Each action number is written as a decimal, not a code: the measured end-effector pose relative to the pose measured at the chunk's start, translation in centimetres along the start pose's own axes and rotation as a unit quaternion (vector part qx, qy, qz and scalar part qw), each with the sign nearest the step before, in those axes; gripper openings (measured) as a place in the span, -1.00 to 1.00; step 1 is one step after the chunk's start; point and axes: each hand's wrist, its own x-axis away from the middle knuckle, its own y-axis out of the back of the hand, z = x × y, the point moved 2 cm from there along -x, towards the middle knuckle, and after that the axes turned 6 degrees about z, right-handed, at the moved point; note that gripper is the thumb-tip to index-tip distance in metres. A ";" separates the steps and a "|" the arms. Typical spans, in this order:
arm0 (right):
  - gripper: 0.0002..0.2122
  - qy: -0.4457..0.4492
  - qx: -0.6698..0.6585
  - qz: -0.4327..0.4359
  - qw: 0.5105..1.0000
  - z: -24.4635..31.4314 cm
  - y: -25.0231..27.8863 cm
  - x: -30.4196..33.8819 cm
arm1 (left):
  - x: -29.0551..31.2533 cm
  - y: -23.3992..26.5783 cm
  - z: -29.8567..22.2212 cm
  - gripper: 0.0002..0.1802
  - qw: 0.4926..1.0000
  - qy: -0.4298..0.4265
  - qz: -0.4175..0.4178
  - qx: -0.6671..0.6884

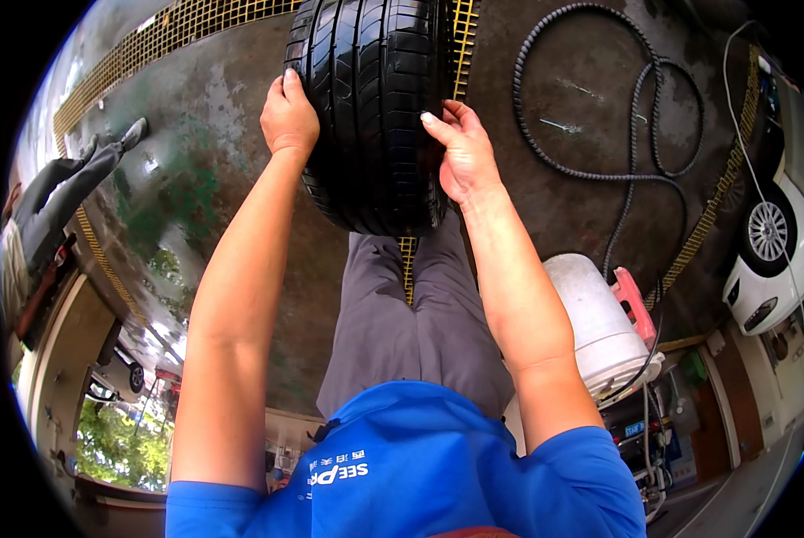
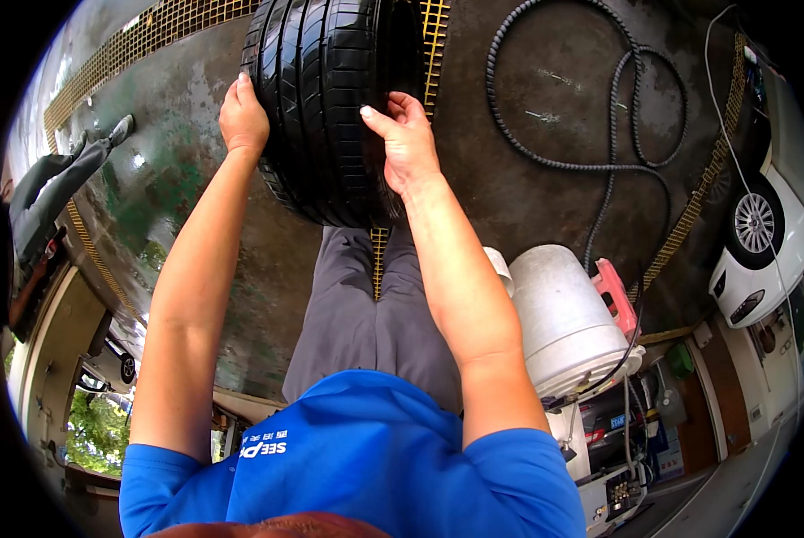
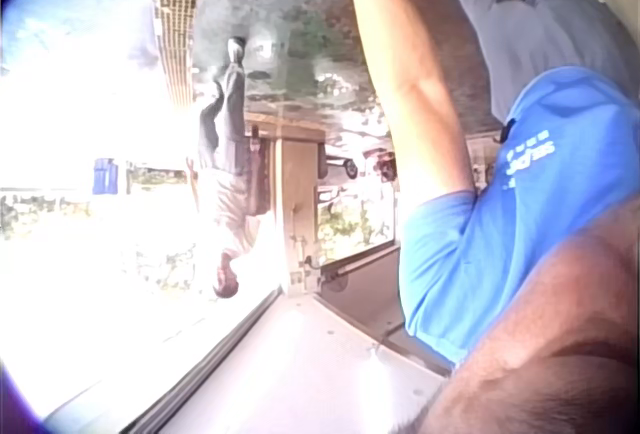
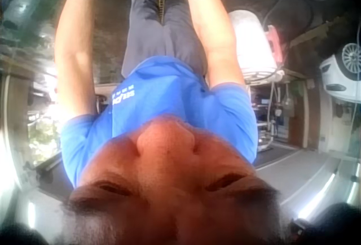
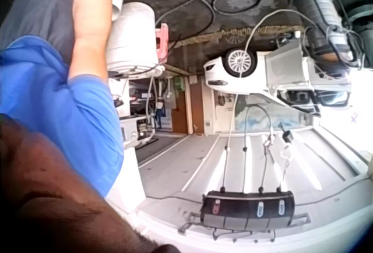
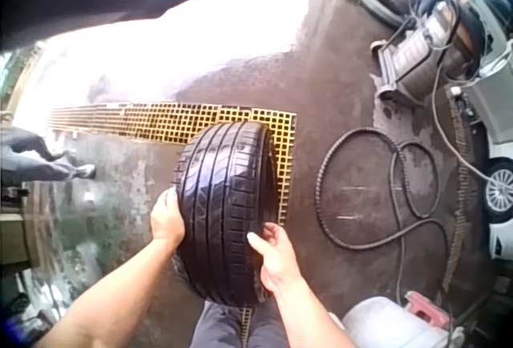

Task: The person uses a hose to spray water on a car tire, rotating it to clean the tread and sidewalls. After rinsing, the person inspects the tire by running their hands over the surface and rolling it on the floor.

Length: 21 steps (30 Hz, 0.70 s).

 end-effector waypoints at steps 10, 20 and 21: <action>-0.41 0.040 -0.004 -0.004 0.999 0.1 -0.2 0.2 | -0.4 -0.2 -0.4 -0.38 1.000 -0.013 0.004 -0.006; -0.42 0.066 0.028 -0.017 0.997 0.6 -0.1 0.7 | 0.8 -0.6 -1.4 -0.37 1.000 -0.004 0.001 0.004; -0.43 0.070 0.029 -0.026 0.997 0.5 0.1 0.8 | 0.9 -0.6 -1.6 -0.37 1.000 -0.001 0.004 0.000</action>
